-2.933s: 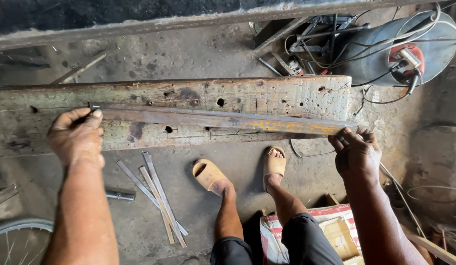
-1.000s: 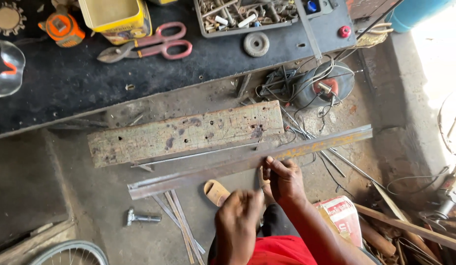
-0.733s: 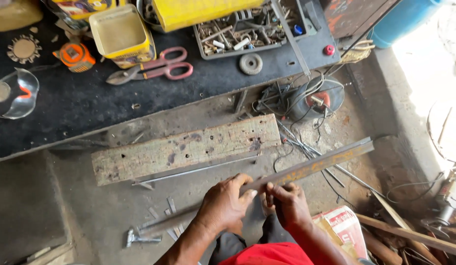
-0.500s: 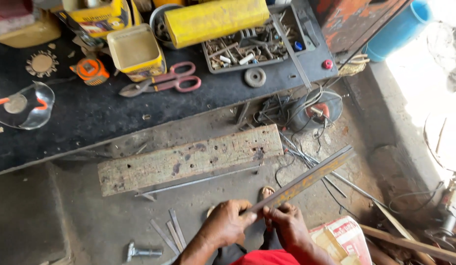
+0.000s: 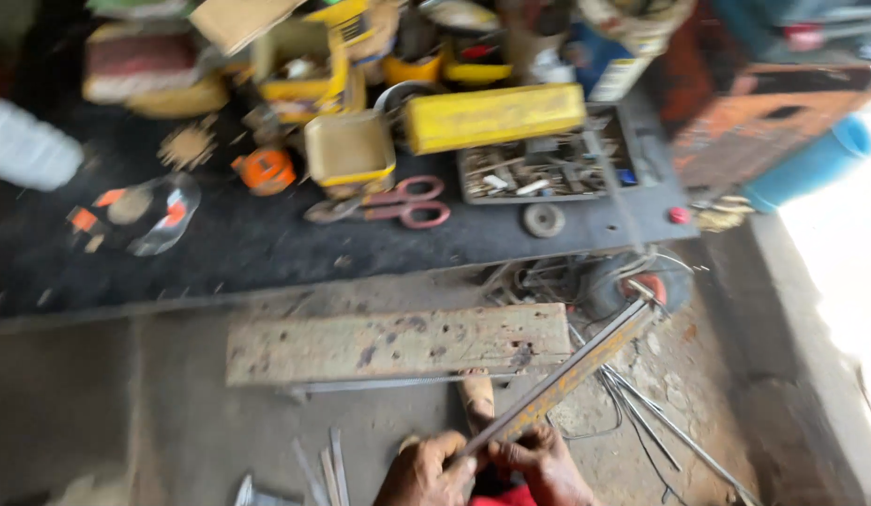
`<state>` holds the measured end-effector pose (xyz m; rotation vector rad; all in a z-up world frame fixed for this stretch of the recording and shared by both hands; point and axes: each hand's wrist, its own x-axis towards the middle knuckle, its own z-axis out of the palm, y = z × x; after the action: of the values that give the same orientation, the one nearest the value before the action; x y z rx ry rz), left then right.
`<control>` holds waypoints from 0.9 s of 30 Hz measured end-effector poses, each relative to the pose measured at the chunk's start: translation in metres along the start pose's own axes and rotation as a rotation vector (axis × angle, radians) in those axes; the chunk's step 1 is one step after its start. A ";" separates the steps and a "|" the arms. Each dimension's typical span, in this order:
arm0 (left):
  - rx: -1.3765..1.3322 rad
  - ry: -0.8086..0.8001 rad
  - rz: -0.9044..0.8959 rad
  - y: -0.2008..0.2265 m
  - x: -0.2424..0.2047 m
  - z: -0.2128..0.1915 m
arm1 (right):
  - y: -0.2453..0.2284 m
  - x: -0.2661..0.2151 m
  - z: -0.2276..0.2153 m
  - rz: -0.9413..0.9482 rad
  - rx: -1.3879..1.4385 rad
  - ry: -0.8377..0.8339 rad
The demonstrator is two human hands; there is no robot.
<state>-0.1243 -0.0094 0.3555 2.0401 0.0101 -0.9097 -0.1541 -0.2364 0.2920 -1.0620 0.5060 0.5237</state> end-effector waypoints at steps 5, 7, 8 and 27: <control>-0.065 0.320 0.145 -0.018 -0.009 -0.006 | -0.077 0.030 0.012 0.087 -0.233 -0.327; -0.156 0.343 -0.014 -0.003 -0.026 -0.015 | -0.085 0.056 -0.014 0.067 -0.386 -0.355; -0.240 0.331 -0.154 0.007 -0.035 -0.019 | -0.089 0.066 -0.027 0.033 -0.525 -0.348; -0.993 1.082 -0.472 -0.082 -0.129 0.103 | -0.055 0.116 -0.275 0.480 -1.244 0.317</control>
<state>-0.3076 0.0072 0.3388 1.3194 1.2884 0.1090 -0.0679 -0.4887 0.1475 -2.2534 0.7344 1.1714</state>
